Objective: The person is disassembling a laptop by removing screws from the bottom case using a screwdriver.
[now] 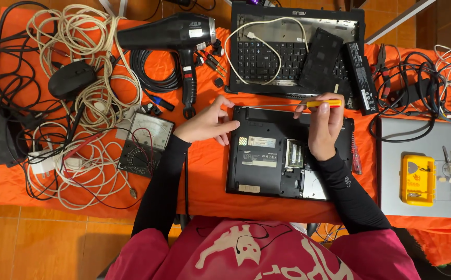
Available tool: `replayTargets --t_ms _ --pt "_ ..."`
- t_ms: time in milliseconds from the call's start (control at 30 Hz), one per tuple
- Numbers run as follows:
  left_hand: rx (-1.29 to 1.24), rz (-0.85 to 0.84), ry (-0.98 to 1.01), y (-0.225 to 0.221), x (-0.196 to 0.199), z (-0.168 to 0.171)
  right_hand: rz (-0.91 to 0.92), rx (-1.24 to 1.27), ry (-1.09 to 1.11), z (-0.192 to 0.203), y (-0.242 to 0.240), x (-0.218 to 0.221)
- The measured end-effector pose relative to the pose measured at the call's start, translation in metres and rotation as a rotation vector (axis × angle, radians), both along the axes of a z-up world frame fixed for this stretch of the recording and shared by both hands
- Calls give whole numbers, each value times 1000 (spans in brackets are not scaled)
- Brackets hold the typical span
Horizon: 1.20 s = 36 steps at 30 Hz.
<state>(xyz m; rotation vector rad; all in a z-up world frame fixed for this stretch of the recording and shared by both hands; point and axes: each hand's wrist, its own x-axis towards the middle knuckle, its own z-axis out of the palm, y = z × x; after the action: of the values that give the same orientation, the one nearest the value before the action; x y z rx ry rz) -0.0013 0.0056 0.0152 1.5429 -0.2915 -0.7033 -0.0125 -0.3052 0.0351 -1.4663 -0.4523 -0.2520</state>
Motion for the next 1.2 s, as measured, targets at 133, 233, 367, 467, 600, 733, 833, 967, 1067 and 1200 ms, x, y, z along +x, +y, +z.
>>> replayTargets --t_ms 133,233,367,467,600,733,833,967,1067,1200 --pt "6 -2 10 1 -1 -1 8 -4 0 1 1 -1" --pt "22 3 9 0 0 -1 -6 -23 3 3 1 -2" --pt "36 -9 -6 -1 -1 2 -17 -15 2 2 0 -1" --pt "60 0 -1 -1 -1 4 -19 -34 0 2 1 -1" --pt "56 6 -9 -1 -1 2 -6 -38 4 2 1 -1" --pt "41 -1 11 -1 0 4 -8 -37 -1 1 -1 0" --pt "63 1 28 -2 0 6 -7 -21 5 0 -1 0" --pt "43 1 32 -2 -1 4 -8 -18 6 1 -1 0" --pt "43 1 38 -2 0 4 -9 -31 -1 0 -2 1" --pt "54 -3 23 -2 0 5 -7 -28 0 0 -2 1"
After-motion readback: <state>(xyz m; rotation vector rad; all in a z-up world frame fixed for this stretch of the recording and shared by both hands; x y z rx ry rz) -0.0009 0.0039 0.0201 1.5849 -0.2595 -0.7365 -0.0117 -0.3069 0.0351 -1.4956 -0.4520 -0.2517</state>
